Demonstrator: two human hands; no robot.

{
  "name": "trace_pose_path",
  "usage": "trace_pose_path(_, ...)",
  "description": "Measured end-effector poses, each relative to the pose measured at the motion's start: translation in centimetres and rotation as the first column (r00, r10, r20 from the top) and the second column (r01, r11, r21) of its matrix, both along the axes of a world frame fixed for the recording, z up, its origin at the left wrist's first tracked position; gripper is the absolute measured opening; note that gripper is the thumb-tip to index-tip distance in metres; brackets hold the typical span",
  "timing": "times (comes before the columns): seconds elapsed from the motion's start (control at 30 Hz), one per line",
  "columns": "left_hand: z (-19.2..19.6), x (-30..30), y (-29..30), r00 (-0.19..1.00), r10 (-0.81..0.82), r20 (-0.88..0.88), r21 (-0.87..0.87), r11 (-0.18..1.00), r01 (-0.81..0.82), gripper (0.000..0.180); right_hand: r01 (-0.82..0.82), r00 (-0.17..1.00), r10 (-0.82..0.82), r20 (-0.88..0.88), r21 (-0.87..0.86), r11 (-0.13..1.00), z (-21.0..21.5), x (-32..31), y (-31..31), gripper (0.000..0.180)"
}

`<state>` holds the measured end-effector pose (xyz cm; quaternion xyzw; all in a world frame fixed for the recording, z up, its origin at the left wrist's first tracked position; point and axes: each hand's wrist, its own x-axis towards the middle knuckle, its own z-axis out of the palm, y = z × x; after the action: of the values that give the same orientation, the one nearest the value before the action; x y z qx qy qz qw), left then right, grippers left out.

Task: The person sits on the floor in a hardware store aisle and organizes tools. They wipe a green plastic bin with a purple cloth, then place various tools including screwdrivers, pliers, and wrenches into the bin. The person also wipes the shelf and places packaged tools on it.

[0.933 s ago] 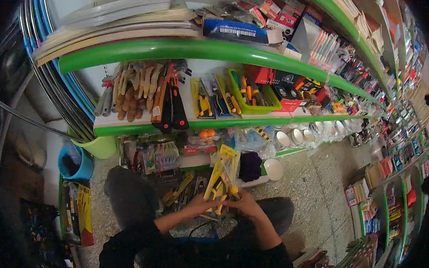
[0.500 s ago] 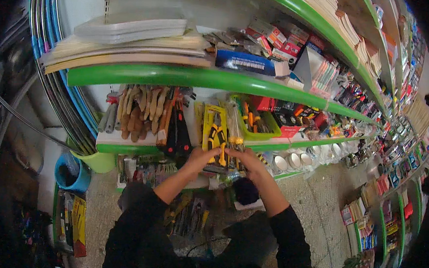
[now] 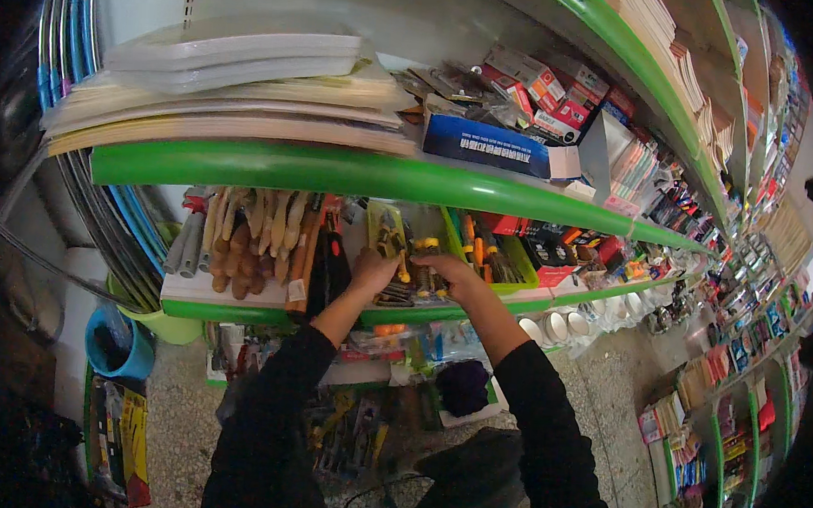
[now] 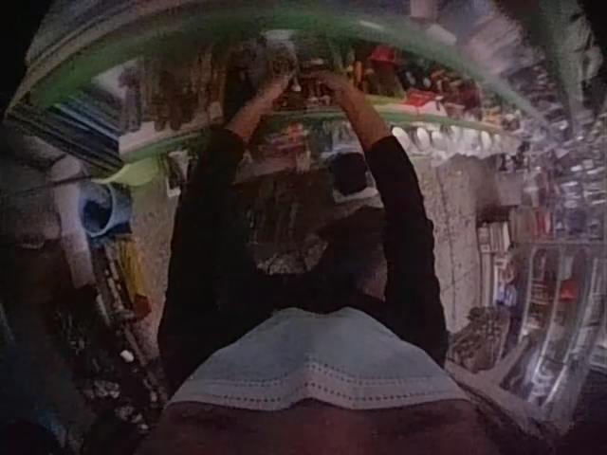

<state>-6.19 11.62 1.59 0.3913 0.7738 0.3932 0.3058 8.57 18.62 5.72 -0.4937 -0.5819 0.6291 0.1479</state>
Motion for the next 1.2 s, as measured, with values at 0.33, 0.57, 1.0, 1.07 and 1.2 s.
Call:
trace_pose_path(0.33, 2.2, 2.9, -2.1, 0.990, 0.127, -0.064, 0.459, 0.884, -0.084, 0.058, -0.131, 0.986, 0.124, -0.110, -0.053, 0.990, 3.4, 1.3, -3.4, 0.047)
trace_pose_path(0.57, 2.5, 3.3, -0.5, 0.990, -0.125, -0.068, 0.047, 0.991, 0.128, 0.076, -0.028, 0.990, 0.000, 0.139, 0.197, 0.980, 3.4, 1.9, -0.4, 0.036)
trace_pose_path(1.0, 0.5, 3.8, -2.8, 0.792, -0.191, -0.579, -0.092, 0.981, 0.169, 0.083, -0.373, 0.725, -0.401, 0.560, 0.808, 0.455, 1.1, 0.4, -1.5, 0.035)
trace_pose_path(1.07, 0.6, 3.1, -2.7, 0.770, -0.220, -0.599, -0.128, 0.975, 0.180, 0.084, -0.534, 0.668, -0.425, 0.611, 0.791, 0.298, 1.4, -0.2, -2.1, 0.036)
trace_pose_path(1.2, 0.3, 4.0, -2.8, 0.690, -0.276, -0.669, -0.216, 0.961, 0.176, 0.092, -0.645, 0.580, -0.444, 0.683, 0.718, 0.261, -0.9, -0.4, 0.1, 0.042)
